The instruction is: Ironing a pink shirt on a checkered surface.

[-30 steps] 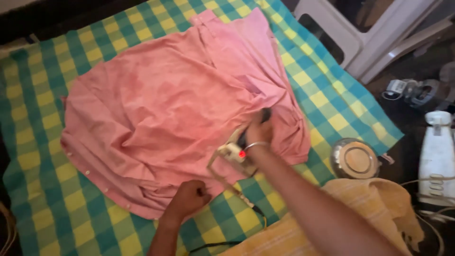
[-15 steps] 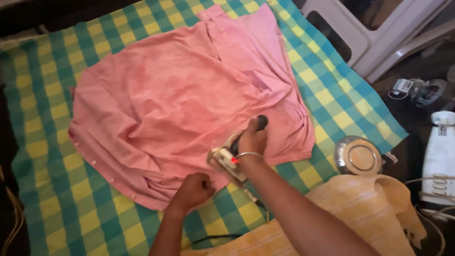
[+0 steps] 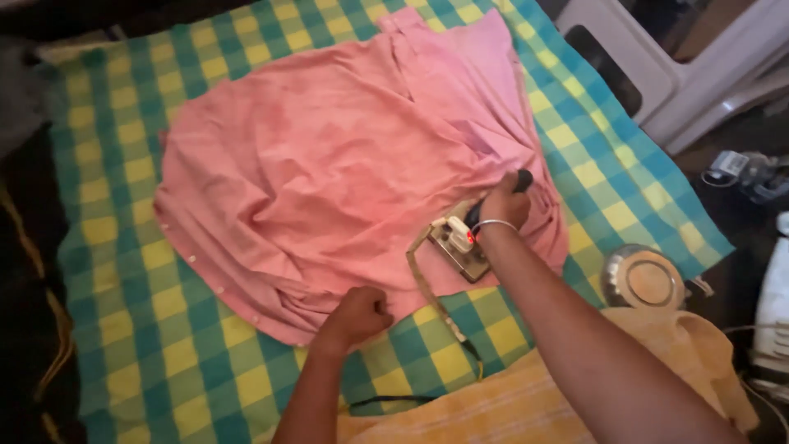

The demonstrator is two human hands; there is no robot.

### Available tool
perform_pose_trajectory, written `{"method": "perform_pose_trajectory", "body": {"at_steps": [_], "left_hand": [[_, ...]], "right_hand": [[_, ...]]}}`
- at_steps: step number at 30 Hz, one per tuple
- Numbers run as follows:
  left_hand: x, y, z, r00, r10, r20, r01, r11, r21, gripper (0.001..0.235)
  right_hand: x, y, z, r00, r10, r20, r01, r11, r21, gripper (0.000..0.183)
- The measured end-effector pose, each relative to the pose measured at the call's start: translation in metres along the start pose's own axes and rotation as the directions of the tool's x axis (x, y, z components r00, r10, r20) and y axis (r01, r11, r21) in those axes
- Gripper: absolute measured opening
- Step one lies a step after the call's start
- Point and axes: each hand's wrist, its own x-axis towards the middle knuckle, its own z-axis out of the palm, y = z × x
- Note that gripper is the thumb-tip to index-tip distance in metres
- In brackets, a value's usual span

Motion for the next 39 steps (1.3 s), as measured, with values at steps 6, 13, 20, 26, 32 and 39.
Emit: {"method": "perform_pose_trajectory", "body": {"at_steps": [6,13,20,26,32,39], "left_hand": [[0.002,-0.011,0.008,0.997,0.004,0.071,-0.002,1.0,-0.03,0.022],[0.004,-0.01,0.014,0.998,-0.015,0.057,0.016,1.0,-0.016,0.022],[0.003,-0.031,0.027,0.996,0.085,-0.03,-0.084,0.996,0.039,0.022],[-0.001,0.001,0.021,0.99,-0.112,0.091,0.11,0.994,0.019,0.028],[-0.034,0.006,0.031,0.996,-0.085,-0.011,0.081,0.886,0.457,0.042],[-0.048,0.01,0.003,0.979,0.198,-0.048,-0.109,0.709,0.697,0.028]], "right_hand": [[-0.048,0.038,0.018,0.998,-0.016,-0.061,0.014,0.999,-0.035,0.066],[-0.057,0.009,-0.011,0.981,0.041,0.187,-0.037,0.999,-0.024,0.073],[0.046,0.018,0.01,0.995,-0.1,0.006,0.1,0.981,-0.168,0.073],[-0.005,0.018,0.003,0.996,-0.063,0.069,0.062,0.998,0.022,0.066],[-0.097,0.008,-0.019,0.975,0.018,0.223,-0.053,0.987,0.153,0.063],[-0.021,0.027,-0.003,0.97,0.01,0.244,-0.04,0.992,0.118,0.06]]}}
